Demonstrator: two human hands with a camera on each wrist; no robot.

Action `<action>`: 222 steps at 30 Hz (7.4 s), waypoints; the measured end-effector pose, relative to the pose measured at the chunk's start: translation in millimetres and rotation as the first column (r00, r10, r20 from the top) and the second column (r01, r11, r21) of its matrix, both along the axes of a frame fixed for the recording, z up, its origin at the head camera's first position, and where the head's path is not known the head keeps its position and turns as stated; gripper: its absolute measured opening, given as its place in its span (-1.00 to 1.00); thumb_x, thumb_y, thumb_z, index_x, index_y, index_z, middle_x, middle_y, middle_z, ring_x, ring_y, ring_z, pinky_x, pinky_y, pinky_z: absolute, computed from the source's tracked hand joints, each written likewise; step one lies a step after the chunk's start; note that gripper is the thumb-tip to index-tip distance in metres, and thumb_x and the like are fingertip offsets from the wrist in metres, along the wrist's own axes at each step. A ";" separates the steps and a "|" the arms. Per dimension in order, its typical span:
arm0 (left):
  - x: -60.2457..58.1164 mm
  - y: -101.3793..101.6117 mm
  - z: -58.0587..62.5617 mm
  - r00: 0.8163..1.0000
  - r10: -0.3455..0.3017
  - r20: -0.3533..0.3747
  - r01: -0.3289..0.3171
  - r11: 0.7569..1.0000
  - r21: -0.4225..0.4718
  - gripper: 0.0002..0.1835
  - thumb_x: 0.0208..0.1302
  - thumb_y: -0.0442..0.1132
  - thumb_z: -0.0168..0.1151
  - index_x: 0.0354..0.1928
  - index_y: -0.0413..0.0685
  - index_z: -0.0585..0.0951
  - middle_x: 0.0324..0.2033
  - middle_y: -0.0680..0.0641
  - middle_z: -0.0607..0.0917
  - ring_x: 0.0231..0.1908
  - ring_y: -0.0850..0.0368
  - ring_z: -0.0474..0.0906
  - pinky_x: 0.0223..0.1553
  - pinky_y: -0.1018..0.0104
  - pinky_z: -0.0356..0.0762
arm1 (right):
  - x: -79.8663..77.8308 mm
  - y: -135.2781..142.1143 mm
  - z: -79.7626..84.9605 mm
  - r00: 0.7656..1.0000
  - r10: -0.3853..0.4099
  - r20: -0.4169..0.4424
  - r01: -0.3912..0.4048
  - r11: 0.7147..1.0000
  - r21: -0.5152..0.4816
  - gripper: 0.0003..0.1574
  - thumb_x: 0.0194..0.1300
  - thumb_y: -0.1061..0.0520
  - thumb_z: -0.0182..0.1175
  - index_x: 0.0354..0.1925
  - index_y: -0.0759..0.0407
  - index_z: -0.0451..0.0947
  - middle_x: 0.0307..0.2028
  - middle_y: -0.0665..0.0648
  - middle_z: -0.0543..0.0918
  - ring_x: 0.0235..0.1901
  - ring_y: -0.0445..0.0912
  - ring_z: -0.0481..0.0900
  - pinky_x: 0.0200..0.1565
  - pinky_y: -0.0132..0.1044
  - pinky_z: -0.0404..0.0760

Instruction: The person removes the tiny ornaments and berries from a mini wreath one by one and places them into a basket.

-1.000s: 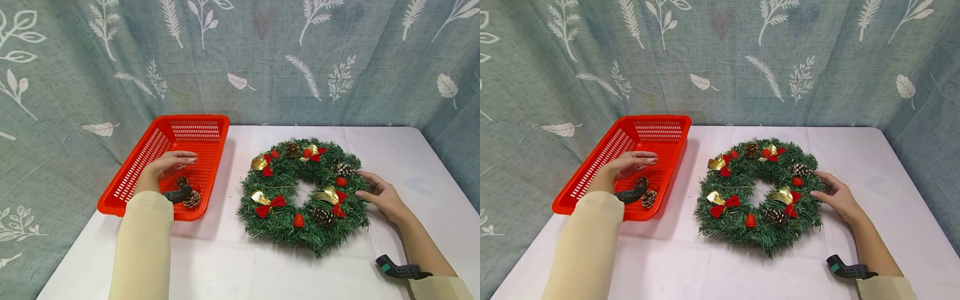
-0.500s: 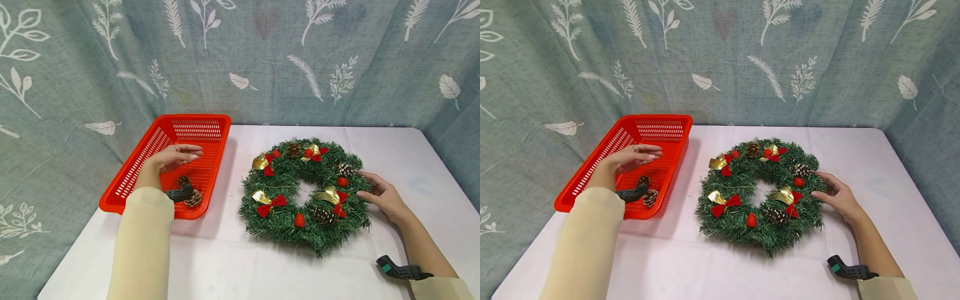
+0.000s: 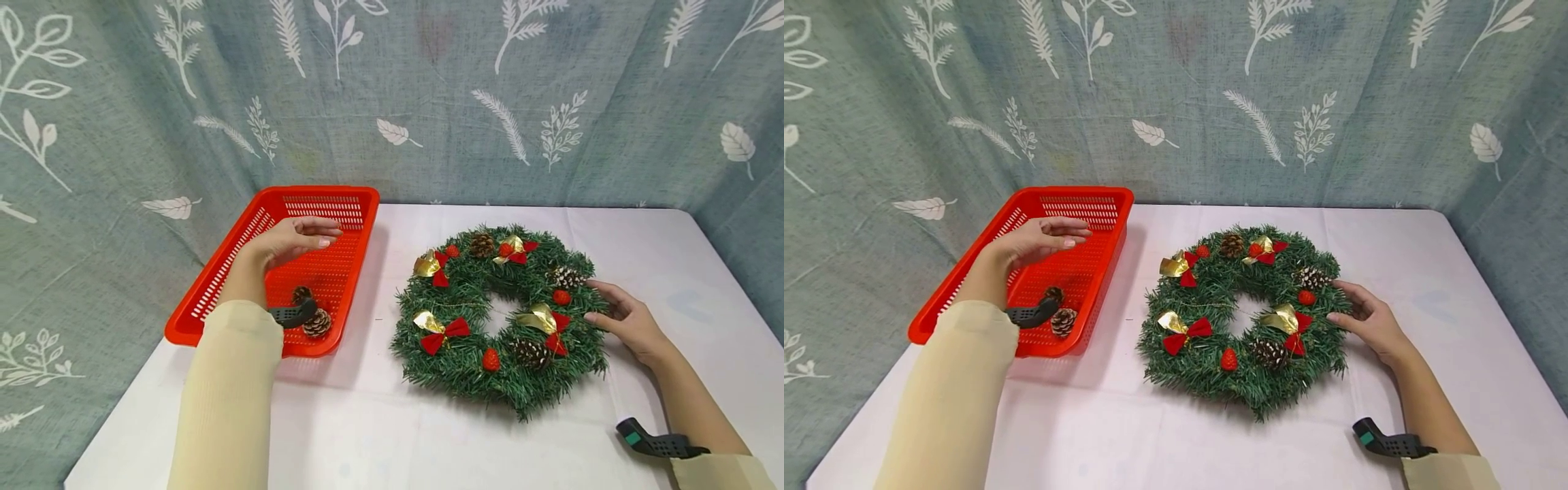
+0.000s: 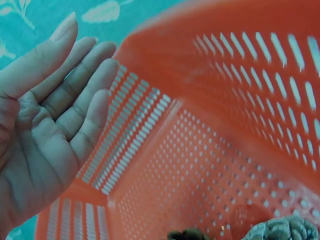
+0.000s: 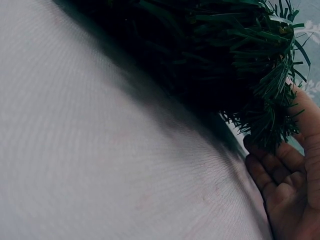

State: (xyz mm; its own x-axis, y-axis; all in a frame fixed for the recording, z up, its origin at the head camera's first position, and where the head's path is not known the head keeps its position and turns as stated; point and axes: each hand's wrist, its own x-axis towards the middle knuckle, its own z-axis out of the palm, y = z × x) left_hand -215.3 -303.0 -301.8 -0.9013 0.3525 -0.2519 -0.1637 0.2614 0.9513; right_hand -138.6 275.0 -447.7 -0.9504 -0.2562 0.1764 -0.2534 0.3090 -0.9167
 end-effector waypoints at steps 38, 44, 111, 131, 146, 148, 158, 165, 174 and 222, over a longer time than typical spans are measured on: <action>7.0 81.8 27.3 0.962 -0.224 -0.158 0.234 0.971 0.050 -0.56 0.21 -0.41 0.21 0.17 -0.15 0.51 0.09 -0.11 0.60 0.17 -0.06 0.45 0.15 0.23 0.43 | -0.3 1.2 0.0 1.000 -0.008 0.022 0.008 1.000 0.016 -0.24 0.30 0.29 0.16 0.37 -0.15 0.23 0.21 -0.42 0.30 0.16 -0.52 0.14 -0.03 -0.75 0.25; 7.4 94.3 22.0 0.955 -0.258 -0.145 0.261 0.965 0.002 -0.54 0.23 -0.39 0.20 0.20 -0.19 0.48 0.14 -0.19 0.55 0.19 -0.08 0.43 0.20 0.22 0.40 | -0.9 1.4 -0.2 1.000 -0.005 0.025 0.004 1.000 0.019 -0.24 0.30 0.29 0.16 0.38 -0.14 0.23 0.22 -0.40 0.30 0.16 -0.52 0.14 -0.03 -0.75 0.25; 77.0 227.4 -53.6 0.786 -0.533 -0.314 0.603 0.772 0.199 -0.50 0.10 -0.57 0.26 0.15 -0.41 0.46 0.06 -0.35 0.57 0.07 0.05 0.55 0.14 -0.18 0.39 | -0.8 -0.4 0.4 0.999 -0.015 0.034 0.014 1.000 0.025 -0.25 0.29 0.28 0.17 0.37 -0.14 0.24 0.24 -0.37 0.29 0.19 -0.51 0.12 0.01 -0.78 0.22; 68.7 236.5 -70.9 0.625 -0.738 -0.255 0.755 0.654 -0.042 -0.48 0.01 -0.41 0.43 0.09 -0.25 0.56 0.06 -0.16 0.61 0.07 0.32 0.49 0.18 0.34 0.41 | -1.0 0.7 1.0 1.000 -0.014 0.016 0.014 1.000 0.010 -0.23 0.28 0.32 0.17 0.37 -0.11 0.25 0.18 -0.42 0.32 0.16 -0.53 0.15 0.00 -0.76 0.24; 68.7 238.1 -73.9 0.594 -0.775 -0.217 0.785 0.617 -0.057 -0.49 -0.01 -0.42 0.44 0.06 -0.29 0.57 0.06 -0.22 0.61 0.06 0.35 0.49 0.19 0.36 0.39 | 0.3 1.1 1.4 1.000 -0.021 0.020 0.021 1.000 0.013 -0.24 0.28 0.31 0.17 0.37 -0.10 0.25 0.20 -0.40 0.31 0.17 -0.51 0.15 0.01 -0.77 0.24; 68.8 238.9 -73.2 0.597 -0.773 -0.215 0.782 0.620 -0.059 -0.52 0.00 -0.41 0.44 0.04 -0.29 0.59 0.03 -0.21 0.62 0.04 0.35 0.51 0.16 0.36 0.41 | 0.1 1.4 1.8 0.999 -0.022 0.023 0.022 1.000 0.013 -0.24 0.28 0.31 0.17 0.37 -0.11 0.25 0.20 -0.40 0.31 0.17 -0.51 0.15 0.00 -0.77 0.24; 70.8 238.7 -72.4 0.652 -0.733 -0.194 0.737 0.673 -0.068 -0.69 0.04 -0.40 0.41 -0.11 -0.28 0.68 -0.09 -0.18 0.69 -0.06 0.32 0.56 0.04 0.29 0.54 | 0.5 0.7 2.0 0.999 -0.023 0.035 0.022 1.000 0.019 -0.25 0.29 0.29 0.17 0.37 -0.09 0.24 0.15 -0.45 0.30 0.17 -0.53 0.13 0.03 -0.79 0.21; 72.0 238.6 -73.1 0.702 -0.691 -0.172 0.700 0.714 -0.007 -0.74 0.10 -0.44 0.34 -0.12 -0.33 0.67 -0.12 -0.24 0.70 -0.12 0.27 0.62 -0.02 0.30 0.57 | 0.9 1.0 1.8 0.999 -0.010 0.032 0.010 1.000 0.004 -0.23 0.28 0.31 0.17 0.37 -0.14 0.24 0.20 -0.42 0.31 0.16 -0.53 0.15 0.02 -0.77 0.23; 72.4 238.0 -74.0 0.778 -0.599 -0.187 0.621 0.780 0.084 -0.76 0.09 -0.49 0.32 -0.15 -0.40 0.64 -0.18 -0.30 0.70 -0.21 0.16 0.68 -0.06 0.24 0.60 | 0.3 0.7 1.8 1.000 -0.006 0.023 0.006 1.000 0.004 -0.24 0.28 0.33 0.16 0.38 -0.03 0.23 0.16 -0.44 0.31 0.17 -0.53 0.13 0.04 -0.78 0.21; 43.6 194.5 -24.7 0.834 -0.510 -0.209 0.517 0.856 -0.025 -0.71 0.14 -0.43 0.28 -0.06 -0.32 0.64 -0.14 -0.12 0.71 -0.19 0.15 0.64 -0.10 0.26 0.60 | -0.2 1.7 1.6 0.999 0.028 -0.034 -0.028 0.999 -0.017 -0.18 0.22 0.41 0.18 0.37 -0.02 0.25 0.13 -0.45 0.30 0.08 -0.60 0.21 -0.08 -0.70 0.31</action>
